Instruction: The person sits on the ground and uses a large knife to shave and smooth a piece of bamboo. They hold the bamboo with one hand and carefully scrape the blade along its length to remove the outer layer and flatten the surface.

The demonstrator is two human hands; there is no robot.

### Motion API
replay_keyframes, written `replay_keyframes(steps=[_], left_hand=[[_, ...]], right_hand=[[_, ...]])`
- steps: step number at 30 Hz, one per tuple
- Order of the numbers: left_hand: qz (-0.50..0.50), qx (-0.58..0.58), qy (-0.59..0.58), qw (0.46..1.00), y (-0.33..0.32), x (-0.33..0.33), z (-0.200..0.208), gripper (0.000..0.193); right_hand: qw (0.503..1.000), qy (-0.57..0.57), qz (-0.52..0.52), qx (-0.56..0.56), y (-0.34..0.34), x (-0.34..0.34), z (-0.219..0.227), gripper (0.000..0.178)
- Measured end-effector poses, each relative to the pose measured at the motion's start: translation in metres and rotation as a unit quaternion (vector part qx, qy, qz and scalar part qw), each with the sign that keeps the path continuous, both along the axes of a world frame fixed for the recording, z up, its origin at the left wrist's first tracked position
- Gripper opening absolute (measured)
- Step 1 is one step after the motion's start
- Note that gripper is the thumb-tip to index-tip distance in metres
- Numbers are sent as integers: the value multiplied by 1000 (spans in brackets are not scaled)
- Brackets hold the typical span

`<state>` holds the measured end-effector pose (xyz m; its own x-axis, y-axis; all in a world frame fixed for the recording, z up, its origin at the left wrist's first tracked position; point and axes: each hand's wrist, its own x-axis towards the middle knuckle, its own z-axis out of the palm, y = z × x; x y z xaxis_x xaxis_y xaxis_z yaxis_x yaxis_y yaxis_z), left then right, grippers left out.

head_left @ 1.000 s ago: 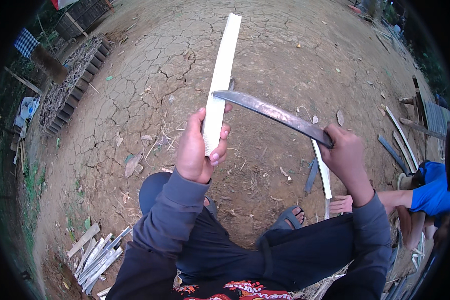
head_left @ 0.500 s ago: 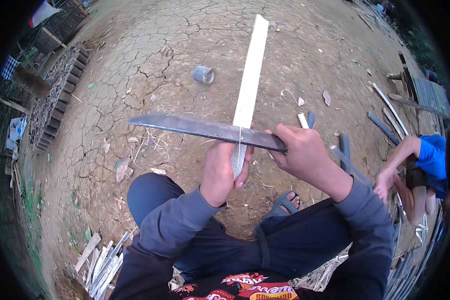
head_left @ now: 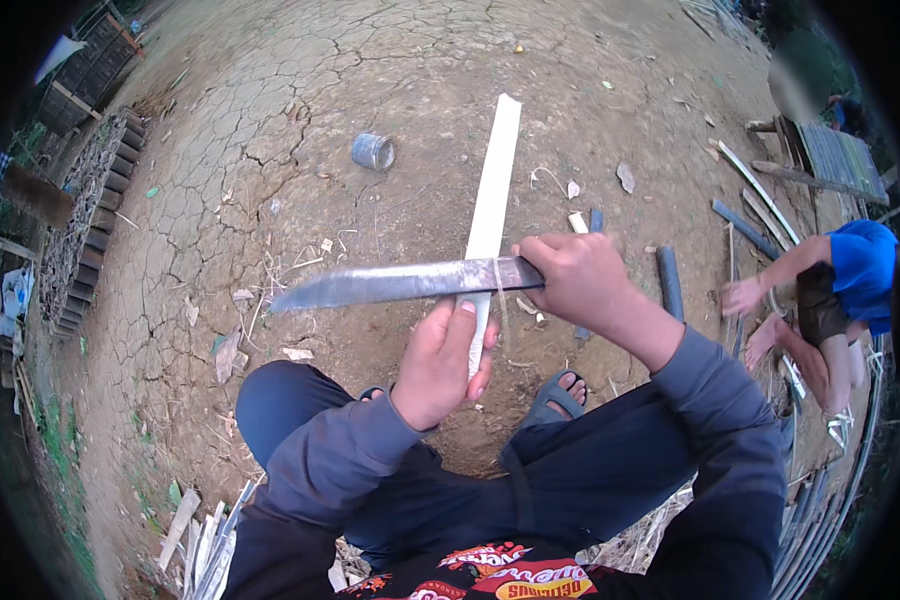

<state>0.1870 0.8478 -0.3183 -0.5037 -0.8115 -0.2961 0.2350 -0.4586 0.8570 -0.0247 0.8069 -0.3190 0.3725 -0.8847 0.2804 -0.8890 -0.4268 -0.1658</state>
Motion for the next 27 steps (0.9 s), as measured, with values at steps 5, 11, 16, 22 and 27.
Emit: replay_keyframes(steps=[5,11,16,22,27], left_hand=[[-45,1,3,999,0,2,12,38],[-3,-25,-45,999,-7,11,-1,39],[28,-15,-46,998,-9,20,3,39],[132,-156,-97,974,-62,45,8,40],[140,-181,-180,957,-143,74,-22,36]], right_hand=[[983,-55,-174,4,-39,-56,-5,18],[991,-30,-90,95,-19,-25,-6,24],[931,-193,-260,169,-47,-55,-51,30],[844,-264,-386,265,-3,-10,-169,32],[767,-304,-425,373,86,89,-269,25]])
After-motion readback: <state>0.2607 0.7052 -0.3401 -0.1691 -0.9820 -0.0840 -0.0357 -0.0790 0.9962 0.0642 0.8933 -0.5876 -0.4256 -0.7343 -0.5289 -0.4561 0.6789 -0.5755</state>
